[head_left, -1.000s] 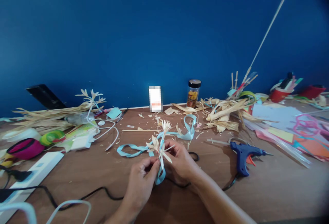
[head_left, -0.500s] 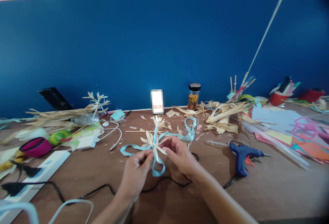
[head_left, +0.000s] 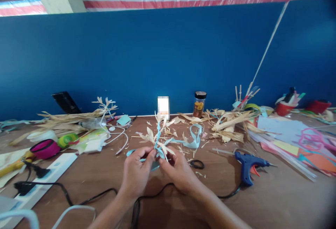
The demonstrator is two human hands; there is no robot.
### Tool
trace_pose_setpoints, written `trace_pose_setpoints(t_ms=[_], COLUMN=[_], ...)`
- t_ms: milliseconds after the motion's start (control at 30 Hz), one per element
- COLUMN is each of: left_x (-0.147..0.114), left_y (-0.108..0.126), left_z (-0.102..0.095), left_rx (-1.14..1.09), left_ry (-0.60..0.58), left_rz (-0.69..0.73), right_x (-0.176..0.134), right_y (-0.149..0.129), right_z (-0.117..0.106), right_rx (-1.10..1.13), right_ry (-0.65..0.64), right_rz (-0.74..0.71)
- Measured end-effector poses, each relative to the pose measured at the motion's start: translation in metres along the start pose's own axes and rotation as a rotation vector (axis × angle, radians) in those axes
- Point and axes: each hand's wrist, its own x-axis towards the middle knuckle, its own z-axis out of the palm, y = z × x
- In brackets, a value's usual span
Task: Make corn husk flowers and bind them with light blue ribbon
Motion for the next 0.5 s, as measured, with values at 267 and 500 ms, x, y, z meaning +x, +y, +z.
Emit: trace_pose_setpoints(t_ms=[267, 500], left_x=[0.02, 0.036], left_y=[-0.019, -0.02], left_z=[-0.003, 0.0], left_rx=[0.033, 0.089], left_ry=[0.095, 0.147], left_rz=[0.016, 0.035], right_x=[-0.003, -0.003], right_y=[-0.001, -0.007], right_z=[-0.01, -0.023], right_rx=[-0.032, 0.327], right_ry=[-0.211, -0.15], right_rz=[0.129, 0.172])
